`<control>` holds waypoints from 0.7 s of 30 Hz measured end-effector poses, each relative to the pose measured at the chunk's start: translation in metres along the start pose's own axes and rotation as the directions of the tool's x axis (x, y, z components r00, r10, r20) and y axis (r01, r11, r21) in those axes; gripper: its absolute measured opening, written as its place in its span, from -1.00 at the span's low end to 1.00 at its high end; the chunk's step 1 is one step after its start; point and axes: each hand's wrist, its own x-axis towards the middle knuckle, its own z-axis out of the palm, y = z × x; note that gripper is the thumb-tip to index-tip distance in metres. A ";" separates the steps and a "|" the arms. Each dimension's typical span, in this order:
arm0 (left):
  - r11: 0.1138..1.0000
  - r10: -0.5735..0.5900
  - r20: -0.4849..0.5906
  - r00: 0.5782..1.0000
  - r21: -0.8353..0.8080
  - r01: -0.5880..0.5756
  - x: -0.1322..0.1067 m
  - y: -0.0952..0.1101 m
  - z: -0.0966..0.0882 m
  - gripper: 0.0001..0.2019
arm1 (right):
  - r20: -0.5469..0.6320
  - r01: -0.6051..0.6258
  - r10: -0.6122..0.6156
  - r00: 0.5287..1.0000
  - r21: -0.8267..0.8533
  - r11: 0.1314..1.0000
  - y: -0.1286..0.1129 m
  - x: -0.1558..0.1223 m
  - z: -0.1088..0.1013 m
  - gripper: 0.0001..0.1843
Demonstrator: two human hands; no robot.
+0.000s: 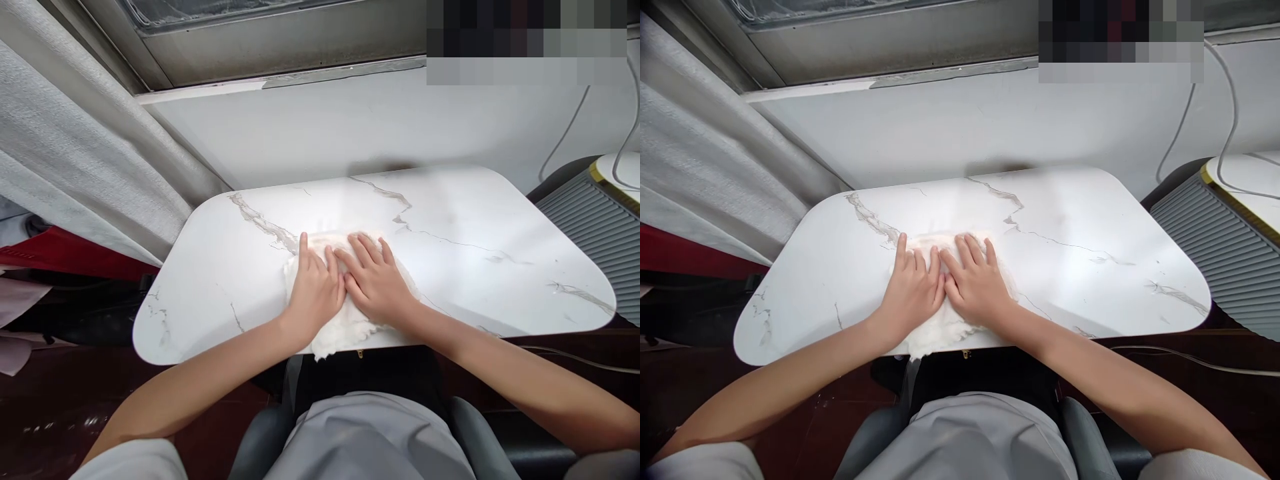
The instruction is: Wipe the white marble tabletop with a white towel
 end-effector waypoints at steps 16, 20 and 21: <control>0.972 0.074 -0.080 0.994 -0.217 -0.090 -0.006 0.045 0.015 -0.42 | 0.007 -0.046 0.047 0.999 -0.027 0.999 0.029 -0.049 -0.013 -0.40; 0.963 0.116 -0.111 0.987 -0.229 -0.139 0.016 0.056 0.015 -0.42 | -0.002 -0.107 0.107 0.994 -0.071 0.992 0.050 -0.050 -0.014 -0.39; 0.962 0.128 -0.117 0.985 -0.228 -0.152 0.023 0.057 0.015 -0.43 | -0.004 -0.124 0.124 0.992 -0.083 0.989 0.054 -0.048 -0.014 -0.38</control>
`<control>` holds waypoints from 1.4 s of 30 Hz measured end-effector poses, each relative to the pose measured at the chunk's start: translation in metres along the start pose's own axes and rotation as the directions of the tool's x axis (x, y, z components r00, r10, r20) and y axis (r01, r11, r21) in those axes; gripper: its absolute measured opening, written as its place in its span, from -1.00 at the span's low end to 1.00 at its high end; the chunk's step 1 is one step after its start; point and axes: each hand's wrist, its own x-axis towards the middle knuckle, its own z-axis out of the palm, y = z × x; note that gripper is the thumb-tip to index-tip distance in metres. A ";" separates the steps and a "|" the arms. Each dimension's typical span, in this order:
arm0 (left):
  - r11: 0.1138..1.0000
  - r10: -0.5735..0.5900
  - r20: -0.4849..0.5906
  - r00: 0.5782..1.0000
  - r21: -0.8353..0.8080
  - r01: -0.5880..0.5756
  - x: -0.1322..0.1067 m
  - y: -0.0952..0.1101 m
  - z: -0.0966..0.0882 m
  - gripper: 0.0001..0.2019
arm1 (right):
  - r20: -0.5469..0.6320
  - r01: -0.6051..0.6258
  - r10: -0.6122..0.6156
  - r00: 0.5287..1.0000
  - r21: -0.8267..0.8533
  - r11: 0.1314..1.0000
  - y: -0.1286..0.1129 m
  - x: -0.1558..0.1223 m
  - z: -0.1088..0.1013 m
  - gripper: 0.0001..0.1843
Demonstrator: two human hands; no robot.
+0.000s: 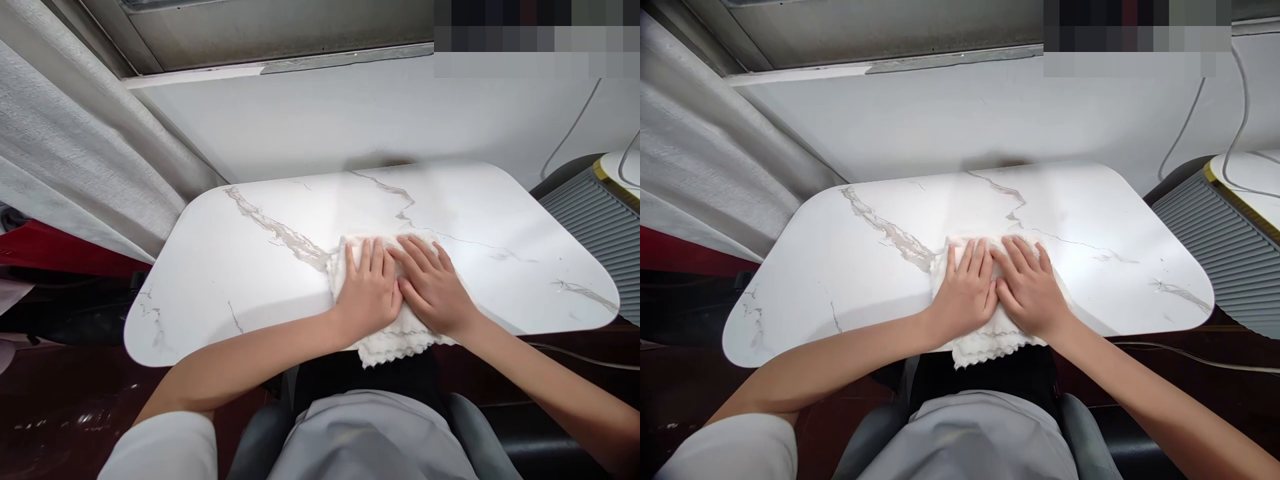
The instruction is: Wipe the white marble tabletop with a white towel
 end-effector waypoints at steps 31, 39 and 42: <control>0.936 -0.351 -0.111 0.930 -0.057 0.347 0.178 -0.135 0.030 -0.60 | -0.127 -0.225 0.256 0.958 0.218 0.950 0.041 0.239 0.036 -0.50; 0.923 -0.384 -0.131 0.914 -0.038 0.382 0.201 -0.120 0.039 -0.58 | -0.092 -0.246 0.267 0.959 0.195 0.949 0.066 0.246 0.030 -0.42; 0.925 -0.378 -0.150 0.913 -0.038 0.377 0.208 -0.105 0.043 -0.58 | -0.099 -0.255 0.276 0.956 0.183 0.949 0.081 0.240 0.027 -0.41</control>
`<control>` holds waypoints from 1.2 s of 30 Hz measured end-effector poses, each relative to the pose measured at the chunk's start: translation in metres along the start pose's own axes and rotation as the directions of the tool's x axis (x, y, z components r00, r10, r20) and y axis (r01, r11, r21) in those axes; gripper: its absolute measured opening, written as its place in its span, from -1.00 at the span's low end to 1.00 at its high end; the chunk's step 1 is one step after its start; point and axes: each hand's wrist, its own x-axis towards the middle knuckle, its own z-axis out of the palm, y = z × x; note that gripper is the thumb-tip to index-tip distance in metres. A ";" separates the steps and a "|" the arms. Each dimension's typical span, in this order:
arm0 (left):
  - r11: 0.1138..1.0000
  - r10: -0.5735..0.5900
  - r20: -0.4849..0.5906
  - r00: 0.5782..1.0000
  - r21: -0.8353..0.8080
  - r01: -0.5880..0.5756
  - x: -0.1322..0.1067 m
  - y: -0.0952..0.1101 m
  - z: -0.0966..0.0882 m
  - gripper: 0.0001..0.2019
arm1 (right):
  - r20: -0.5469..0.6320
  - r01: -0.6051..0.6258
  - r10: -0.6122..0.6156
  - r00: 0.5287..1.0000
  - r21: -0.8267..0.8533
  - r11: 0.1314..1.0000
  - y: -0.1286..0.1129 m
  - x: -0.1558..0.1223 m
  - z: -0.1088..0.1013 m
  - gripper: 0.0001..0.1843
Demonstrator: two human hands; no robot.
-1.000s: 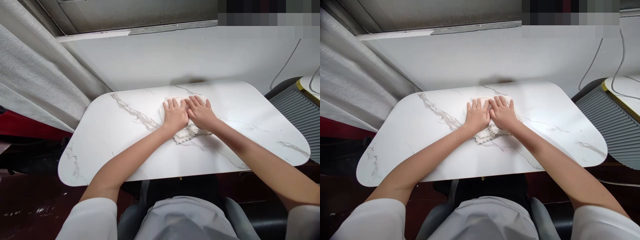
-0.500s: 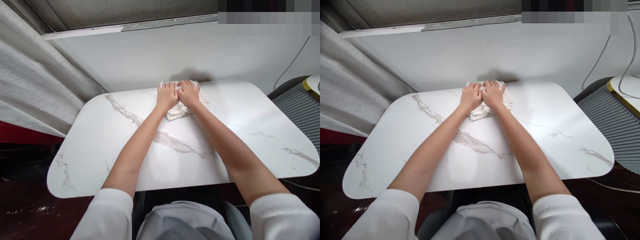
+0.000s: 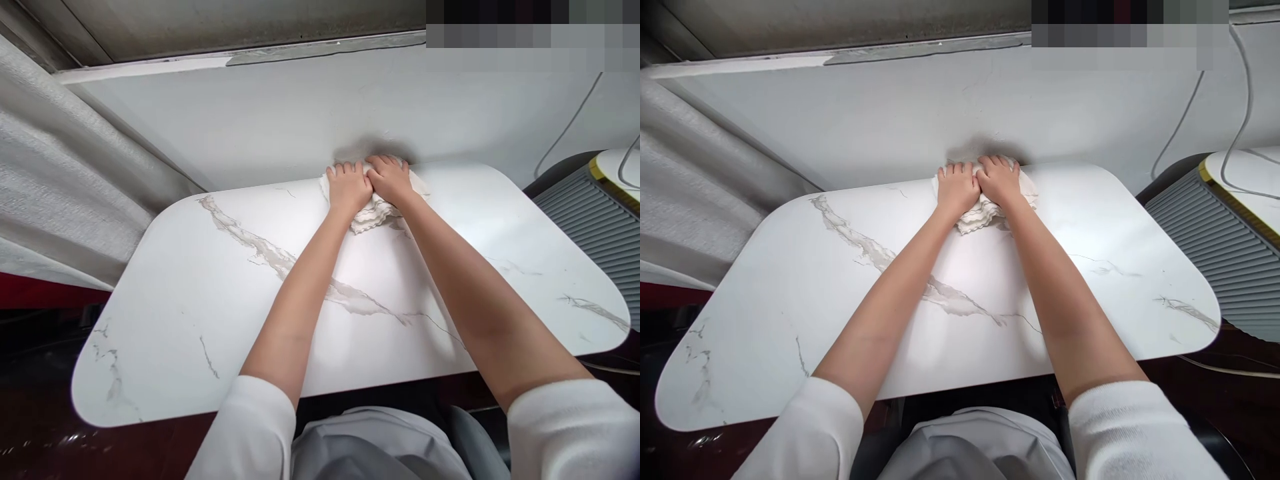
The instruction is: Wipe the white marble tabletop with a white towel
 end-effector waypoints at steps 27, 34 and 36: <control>0.983 0.184 0.132 0.974 -0.050 -0.178 -0.129 0.069 -0.034 -0.46 | -0.035 0.022 -0.025 0.999 -0.094 0.995 0.027 -0.162 -0.047 -0.44; 0.956 0.291 0.125 0.949 -0.072 -0.284 -0.184 0.073 -0.050 -0.43 | -0.046 0.039 -0.045 0.998 -0.122 0.992 0.018 -0.222 -0.056 -0.42; 0.941 0.333 0.123 0.935 -0.097 -0.323 -0.197 0.077 -0.055 -0.42 | -0.033 0.048 -0.053 0.998 -0.130 0.990 0.018 -0.236 -0.060 -0.40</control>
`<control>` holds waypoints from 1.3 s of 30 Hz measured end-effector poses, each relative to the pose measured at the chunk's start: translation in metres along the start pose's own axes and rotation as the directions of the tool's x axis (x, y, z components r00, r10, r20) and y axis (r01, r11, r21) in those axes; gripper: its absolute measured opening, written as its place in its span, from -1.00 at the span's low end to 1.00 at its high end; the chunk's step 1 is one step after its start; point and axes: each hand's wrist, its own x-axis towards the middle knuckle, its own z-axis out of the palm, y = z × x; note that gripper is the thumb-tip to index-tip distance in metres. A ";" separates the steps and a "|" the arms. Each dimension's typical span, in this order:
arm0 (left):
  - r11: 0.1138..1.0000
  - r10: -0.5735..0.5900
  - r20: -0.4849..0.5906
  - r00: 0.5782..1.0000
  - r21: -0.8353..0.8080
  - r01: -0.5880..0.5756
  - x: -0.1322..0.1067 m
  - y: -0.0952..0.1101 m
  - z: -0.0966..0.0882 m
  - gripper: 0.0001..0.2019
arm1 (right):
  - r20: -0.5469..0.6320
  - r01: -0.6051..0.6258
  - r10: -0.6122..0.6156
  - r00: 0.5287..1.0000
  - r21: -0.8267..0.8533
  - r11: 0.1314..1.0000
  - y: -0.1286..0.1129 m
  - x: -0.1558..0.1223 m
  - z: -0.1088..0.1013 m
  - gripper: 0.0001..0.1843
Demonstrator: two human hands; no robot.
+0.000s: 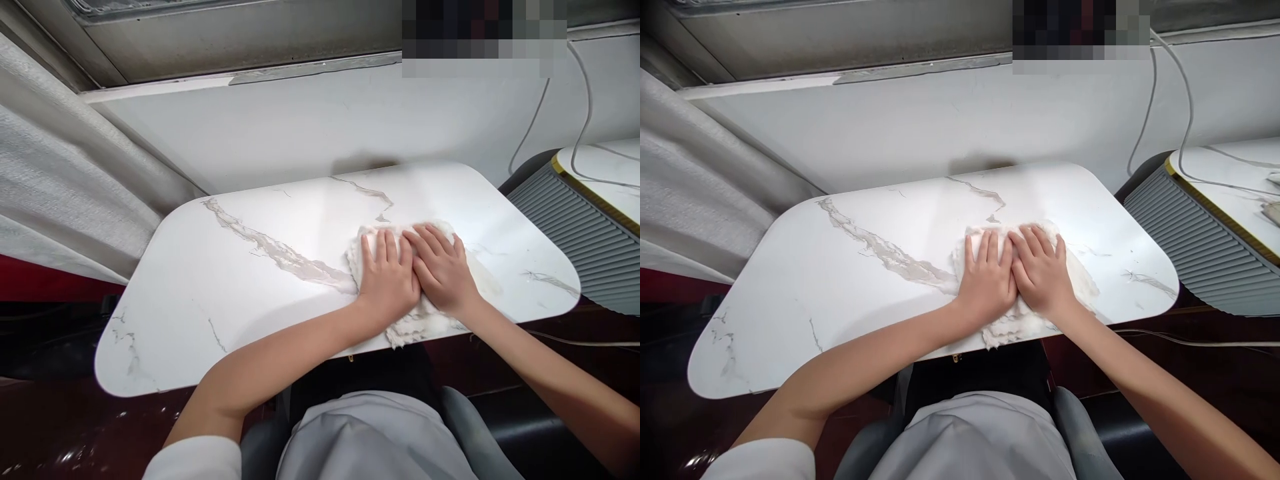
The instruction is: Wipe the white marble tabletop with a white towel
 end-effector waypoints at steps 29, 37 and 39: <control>0.994 0.052 0.027 0.998 -0.093 -0.050 0.074 0.015 0.019 -0.45 | -0.007 -0.044 0.045 0.999 0.104 0.994 0.055 0.050 -0.008 -0.44; 0.988 -0.123 -0.061 0.991 -0.098 0.116 0.128 -0.014 0.029 -0.52 | -0.023 -0.023 0.026 0.999 0.119 0.993 0.074 0.124 0.014 -0.47; 0.983 -0.165 -0.075 0.983 -0.091 0.158 0.142 -0.022 0.032 -0.52 | -0.023 -0.051 0.054 0.998 0.109 0.993 0.075 0.141 0.019 -0.47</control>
